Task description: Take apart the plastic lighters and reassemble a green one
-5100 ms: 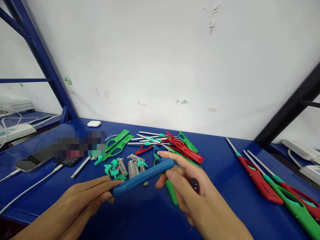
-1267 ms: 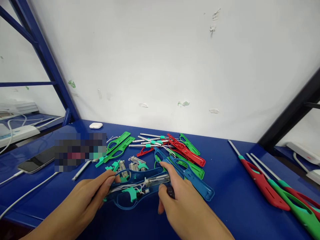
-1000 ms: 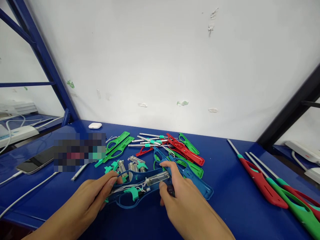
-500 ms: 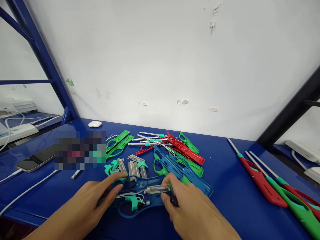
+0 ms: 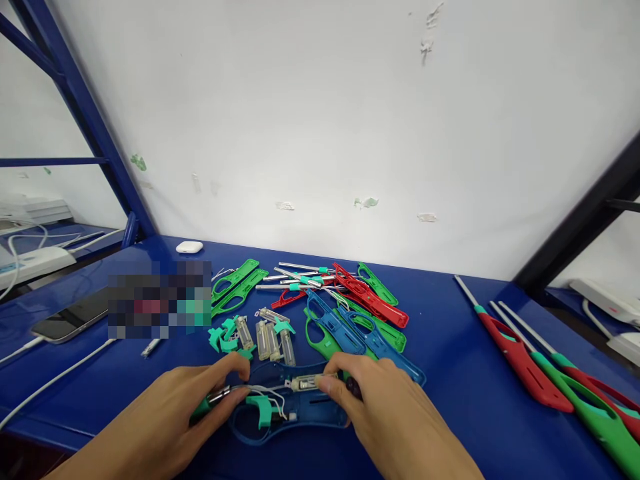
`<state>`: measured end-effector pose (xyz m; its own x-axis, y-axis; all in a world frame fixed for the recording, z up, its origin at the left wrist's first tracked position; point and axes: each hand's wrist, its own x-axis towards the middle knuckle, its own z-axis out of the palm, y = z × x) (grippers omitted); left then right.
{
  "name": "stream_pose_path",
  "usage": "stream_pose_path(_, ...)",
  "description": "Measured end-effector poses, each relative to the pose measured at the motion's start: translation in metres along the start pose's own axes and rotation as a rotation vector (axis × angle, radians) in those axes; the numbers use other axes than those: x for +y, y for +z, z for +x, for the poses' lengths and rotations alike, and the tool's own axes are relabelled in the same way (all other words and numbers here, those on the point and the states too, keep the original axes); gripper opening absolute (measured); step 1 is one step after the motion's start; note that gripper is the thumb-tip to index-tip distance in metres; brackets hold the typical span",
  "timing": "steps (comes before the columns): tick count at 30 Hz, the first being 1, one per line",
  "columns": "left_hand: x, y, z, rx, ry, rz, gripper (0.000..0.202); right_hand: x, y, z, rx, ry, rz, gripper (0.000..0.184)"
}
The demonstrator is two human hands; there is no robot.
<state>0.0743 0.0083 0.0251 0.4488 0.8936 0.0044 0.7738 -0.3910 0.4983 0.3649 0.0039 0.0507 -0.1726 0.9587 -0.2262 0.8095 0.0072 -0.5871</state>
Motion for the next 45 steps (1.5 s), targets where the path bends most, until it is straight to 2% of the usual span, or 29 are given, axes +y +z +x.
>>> stream_pose_path(6,-0.003,-0.001,0.001,-0.031,0.050,-0.030,0.030,-0.001,-0.002,0.001,0.045,-0.018,-0.010,0.042)
stream_pose_path(13,0.003,0.002,0.006,-0.007,0.098,0.045,0.034,0.005,-0.002,0.000,0.058,0.031,-0.057,0.040)
stream_pose_path(16,0.004,0.003,0.007,0.014,0.125,0.055,0.035,0.005,-0.004,-0.001,0.062,0.039,-0.055,0.044)
stream_pose_path(21,-0.005,0.002,0.008,0.061,0.106,0.060,0.034,0.024,-0.022,-0.006,0.172,0.085,-0.038,0.045)
stream_pose_path(25,0.000,0.003,0.008,0.086,0.132,0.054,0.031,0.035,-0.035,-0.016,0.220,0.069,-0.026,0.051)
stream_pose_path(29,0.009,0.004,0.007,0.078,0.165,0.097,0.031,0.018,-0.030,-0.017,0.203,0.051,-0.004,0.051)
stream_pose_path(33,0.006,0.007,0.007,0.126,0.175,0.215,0.027,-0.003,-0.016,-0.009,0.222,0.015,0.048,0.044)
stream_pose_path(39,-0.004,0.013,0.007,0.221,0.181,0.269,0.060,-0.022,0.001,0.003,0.173,-0.064,0.062,0.038)
stream_pose_path(41,-0.004,0.012,0.008,0.239,0.209,0.282,0.058,-0.028,0.006,0.007,0.162,-0.075,0.030,0.039)
stream_pose_path(45,-0.004,0.009,0.011,0.319,0.242,0.284,0.042,-0.036,0.016,0.014,0.165,-0.126,0.018,0.039)
